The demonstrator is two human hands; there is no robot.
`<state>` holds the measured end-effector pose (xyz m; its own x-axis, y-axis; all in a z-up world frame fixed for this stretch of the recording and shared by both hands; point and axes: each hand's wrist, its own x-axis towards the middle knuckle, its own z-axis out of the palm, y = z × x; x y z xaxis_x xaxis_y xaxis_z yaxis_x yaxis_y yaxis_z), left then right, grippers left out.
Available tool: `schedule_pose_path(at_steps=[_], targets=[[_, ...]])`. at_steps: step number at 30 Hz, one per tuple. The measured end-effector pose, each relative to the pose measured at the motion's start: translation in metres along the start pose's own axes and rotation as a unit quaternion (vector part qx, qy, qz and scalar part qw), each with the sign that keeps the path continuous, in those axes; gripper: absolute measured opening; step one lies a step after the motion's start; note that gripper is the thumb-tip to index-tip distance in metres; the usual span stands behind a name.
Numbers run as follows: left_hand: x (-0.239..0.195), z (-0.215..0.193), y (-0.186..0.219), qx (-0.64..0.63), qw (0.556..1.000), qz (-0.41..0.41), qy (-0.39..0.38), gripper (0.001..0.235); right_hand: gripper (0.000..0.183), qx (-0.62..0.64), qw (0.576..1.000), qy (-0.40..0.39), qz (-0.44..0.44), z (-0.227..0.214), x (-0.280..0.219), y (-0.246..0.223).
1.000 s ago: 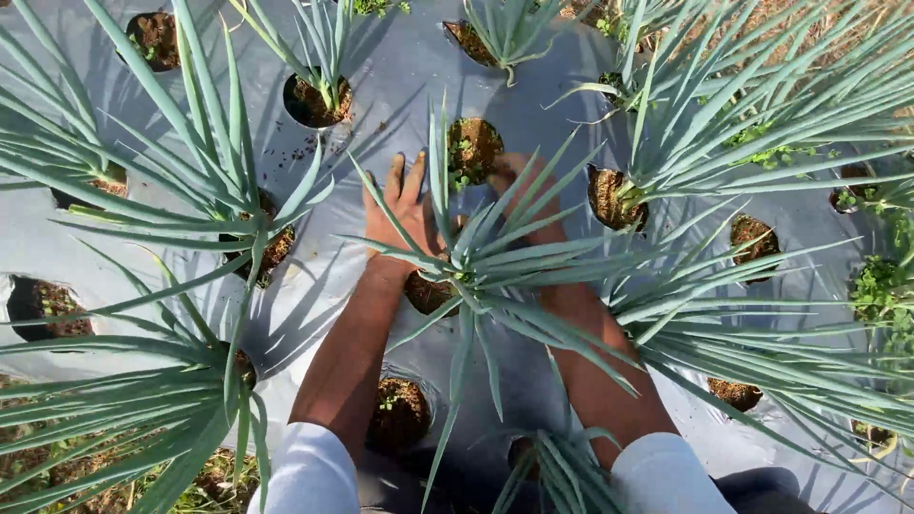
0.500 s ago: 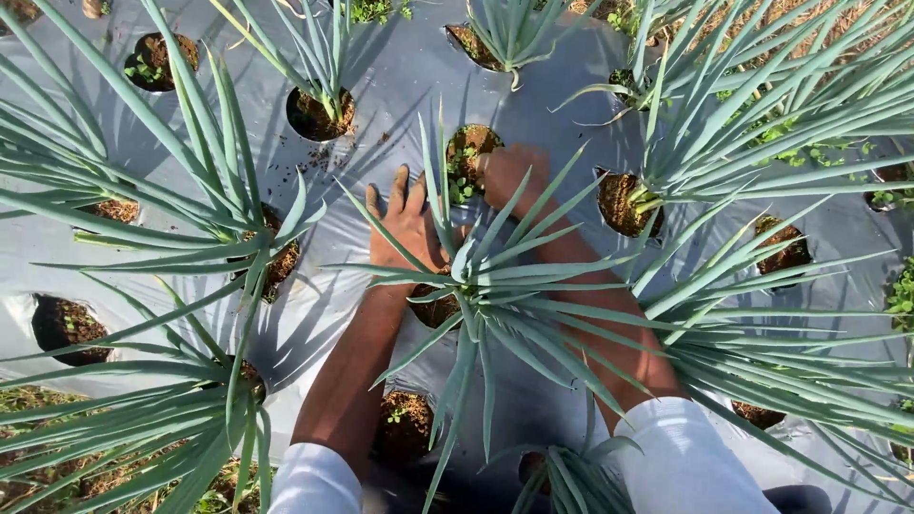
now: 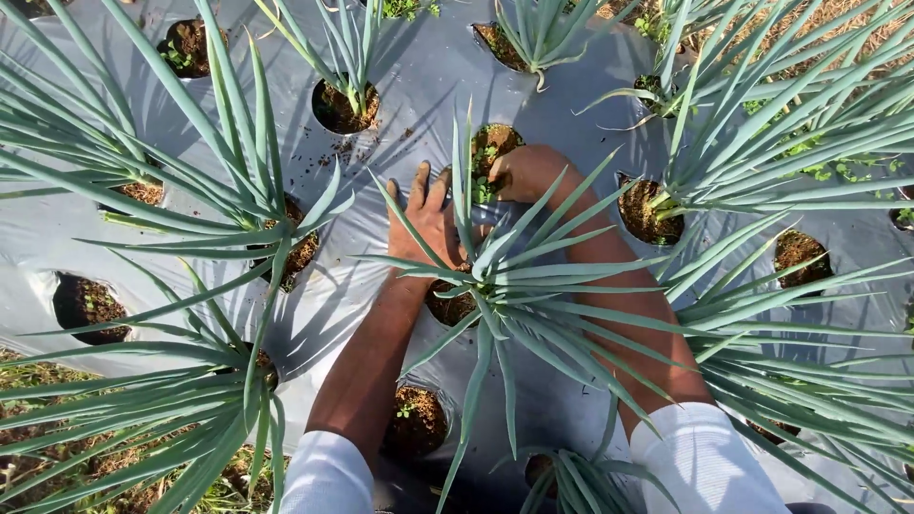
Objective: Manual weeding of scallion plants growing through plastic mulch in a field.
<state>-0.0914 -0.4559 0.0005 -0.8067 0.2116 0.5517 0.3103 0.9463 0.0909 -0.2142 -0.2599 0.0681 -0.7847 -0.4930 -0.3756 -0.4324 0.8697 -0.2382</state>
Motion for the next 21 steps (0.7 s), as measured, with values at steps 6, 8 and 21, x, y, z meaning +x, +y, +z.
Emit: schedule_pose_path(at_steps=[6, 8, 21], targets=[[-0.007, 0.022, -0.005, 0.029, 0.999, -0.002, -0.026, 0.055, 0.032, -0.036, 0.998, 0.003, 0.048, 0.01, 0.003, -0.013], [-0.007, 0.029, -0.006, -0.088, 0.995, -0.011, -0.044, 0.061, 0.028, -0.055, 0.995, 0.056, 0.068, 0.023, 0.007, -0.004], [-0.009, 0.033, -0.011, -0.182, 0.982, 0.005, -0.049, 0.069, 0.015, 0.232, 0.96, 0.15, -0.051, 0.018, -0.022, 0.013]])
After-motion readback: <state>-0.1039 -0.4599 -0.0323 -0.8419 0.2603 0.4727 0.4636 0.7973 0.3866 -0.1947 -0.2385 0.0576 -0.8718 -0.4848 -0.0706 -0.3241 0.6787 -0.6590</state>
